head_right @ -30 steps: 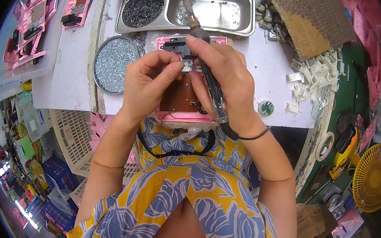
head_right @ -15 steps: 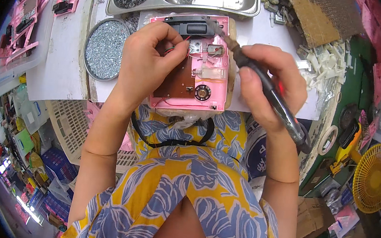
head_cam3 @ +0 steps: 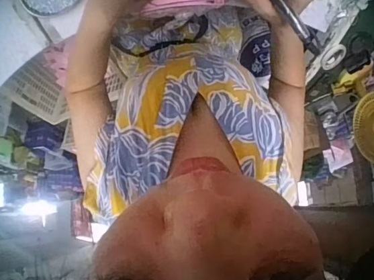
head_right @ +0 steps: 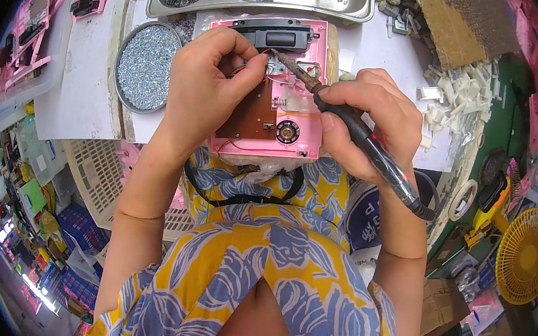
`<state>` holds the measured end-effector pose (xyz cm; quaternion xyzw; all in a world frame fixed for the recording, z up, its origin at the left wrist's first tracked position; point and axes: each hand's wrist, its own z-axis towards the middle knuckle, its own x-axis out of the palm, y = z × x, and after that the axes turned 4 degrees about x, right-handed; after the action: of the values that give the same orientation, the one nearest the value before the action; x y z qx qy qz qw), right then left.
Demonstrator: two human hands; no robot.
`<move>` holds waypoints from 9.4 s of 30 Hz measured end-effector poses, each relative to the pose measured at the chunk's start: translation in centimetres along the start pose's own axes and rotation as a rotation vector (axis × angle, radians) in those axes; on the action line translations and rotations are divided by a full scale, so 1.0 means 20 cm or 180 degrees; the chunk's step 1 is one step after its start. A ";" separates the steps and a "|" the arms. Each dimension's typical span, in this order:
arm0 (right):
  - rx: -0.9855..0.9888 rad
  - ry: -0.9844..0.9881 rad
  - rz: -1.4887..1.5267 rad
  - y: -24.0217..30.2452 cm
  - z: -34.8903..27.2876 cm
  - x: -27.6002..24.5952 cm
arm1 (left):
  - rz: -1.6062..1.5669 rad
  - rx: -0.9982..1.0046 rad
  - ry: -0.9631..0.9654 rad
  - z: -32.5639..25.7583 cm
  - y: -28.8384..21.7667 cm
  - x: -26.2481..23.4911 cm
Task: Soldering components and assembling a pink electronic toy device.
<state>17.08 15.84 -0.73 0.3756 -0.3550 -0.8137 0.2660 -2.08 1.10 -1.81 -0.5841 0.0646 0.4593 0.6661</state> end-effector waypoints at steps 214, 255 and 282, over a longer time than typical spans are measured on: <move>0.1158 -0.0155 0.0373 0.20 -0.31 -0.14 | 0.0347 0.0761 0.1584 -0.12 -0.19 0.01; 0.0953 0.0240 0.0162 0.17 -0.26 -0.17 | 0.0781 0.1176 0.2404 0.05 -0.30 -0.03; 0.1586 -0.4290 -0.1511 0.47 -1.08 -1.18 | 0.1140 0.1563 0.2350 0.05 -0.39 0.00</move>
<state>49.60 18.51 6.48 -0.0878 -0.5238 -0.7984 -0.2836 2.82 2.70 4.07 -0.5132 0.5032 0.2997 0.6274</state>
